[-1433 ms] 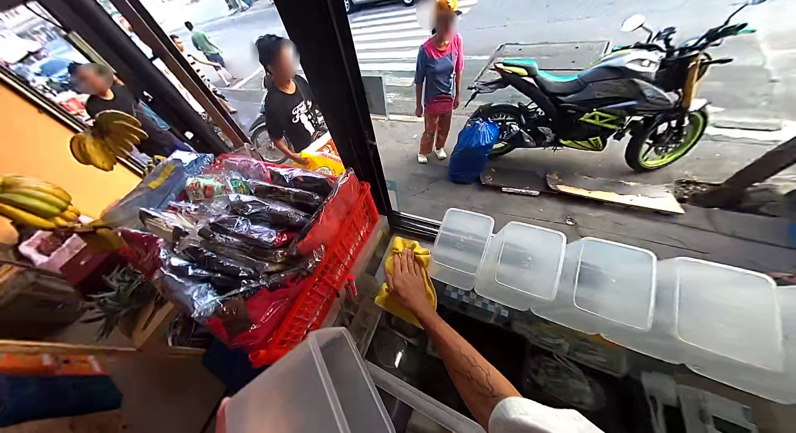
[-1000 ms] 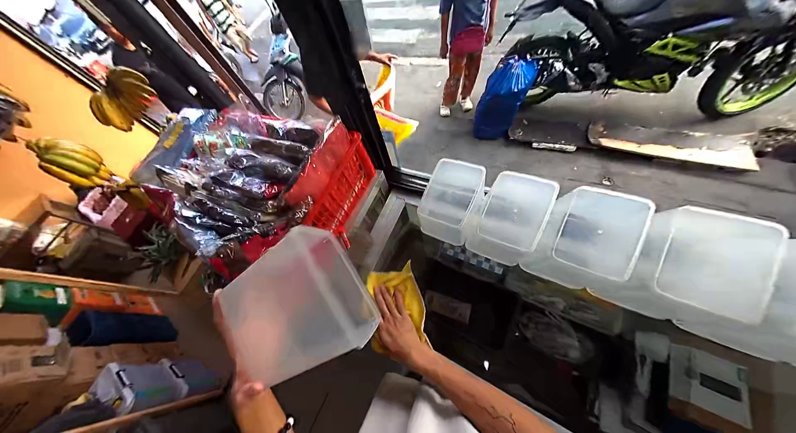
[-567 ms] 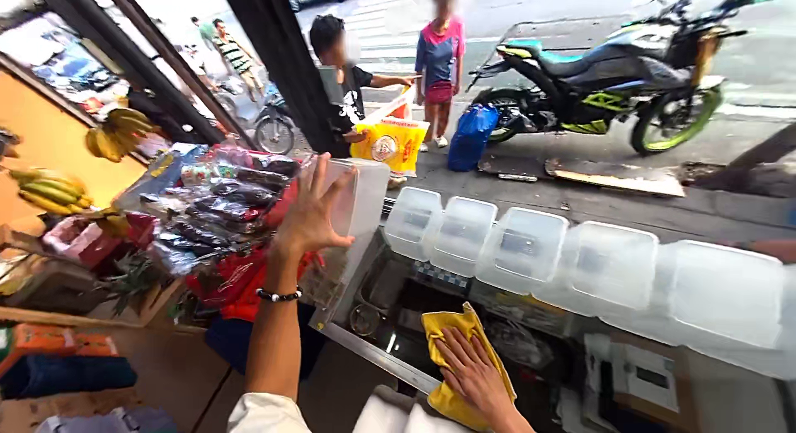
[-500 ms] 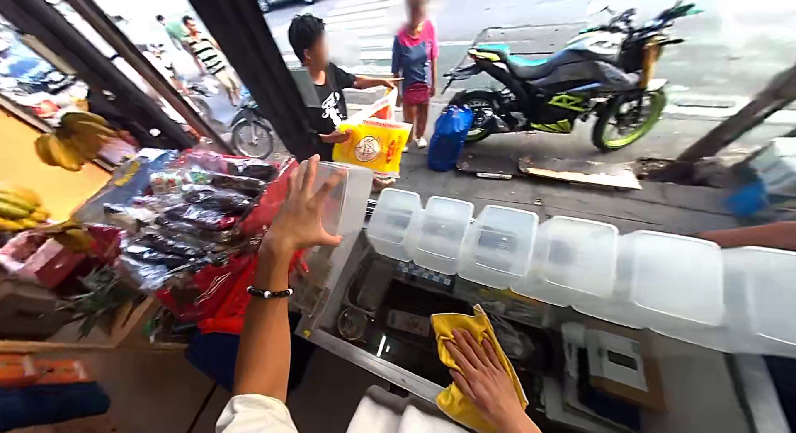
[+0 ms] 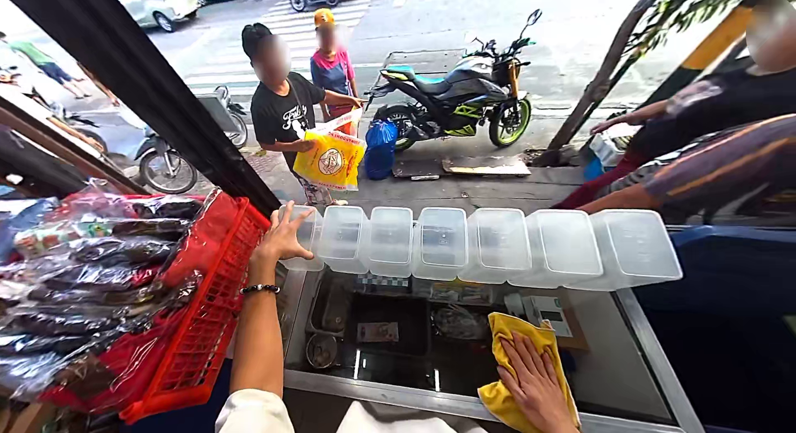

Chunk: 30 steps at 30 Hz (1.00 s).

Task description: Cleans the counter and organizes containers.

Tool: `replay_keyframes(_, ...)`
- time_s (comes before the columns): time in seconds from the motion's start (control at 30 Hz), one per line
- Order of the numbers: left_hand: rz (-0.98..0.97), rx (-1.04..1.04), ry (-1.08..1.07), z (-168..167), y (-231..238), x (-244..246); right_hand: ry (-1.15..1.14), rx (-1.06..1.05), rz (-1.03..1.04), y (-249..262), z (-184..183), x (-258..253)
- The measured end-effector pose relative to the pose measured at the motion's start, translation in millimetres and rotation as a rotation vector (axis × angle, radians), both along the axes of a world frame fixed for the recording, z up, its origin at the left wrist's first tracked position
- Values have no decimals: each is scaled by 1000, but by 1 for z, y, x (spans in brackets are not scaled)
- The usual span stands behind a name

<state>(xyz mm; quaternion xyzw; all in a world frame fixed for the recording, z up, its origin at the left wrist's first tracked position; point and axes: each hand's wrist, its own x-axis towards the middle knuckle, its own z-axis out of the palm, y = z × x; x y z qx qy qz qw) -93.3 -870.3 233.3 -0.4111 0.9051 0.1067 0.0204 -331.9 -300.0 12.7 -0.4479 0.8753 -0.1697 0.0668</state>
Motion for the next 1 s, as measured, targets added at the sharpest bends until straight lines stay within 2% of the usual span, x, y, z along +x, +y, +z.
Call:
replay_keyframes(0.1, 85, 140, 75, 16, 11, 5, -3, -8, -35, -3, 2, 3)
replay_keyframes(0.23, -5, 125, 110, -20, -25, 19, 58, -54, -63, -8, -2, 7)
replay_keyframes(0.37, -90, 127, 109, -26, -31, 23, 142, -104, -105, -12, -10, 8)
replay_keyframes(0.5, -87, 132, 132, -22, -30, 21, 127, -98, -128, -11, -6, 8)
replay_keyframes(0.6, -84, 125, 299, 0, -15, 28, 96, -95, -132, -10, -6, 7)
replay_keyframes(0.7, -254, -17, 683, 28, 37, 25, 100, -103, -147, -11, -6, 7)
replay_keyframes(0.73, -334, 28, 845, 31, 64, 20, 107, -96, -157, -11, -6, 7)
replay_keyframes(0.8, -480, 353, 1073, 16, 125, 2, 121, -66, -181, -13, -6, 9)
replay_keyframes(0.9, -512, 833, 1020, -51, 228, -45, 146, -69, -195, -15, -10, 7)
replay_keyframes(0.93, -501, 916, 933, -77, 264, -65, 153, -93, -196, -16, -12, 6)
replay_keyframes(1.0, -615, 948, 726, -124, 323, -103, 113, -181, -188, -13, -12, 3)
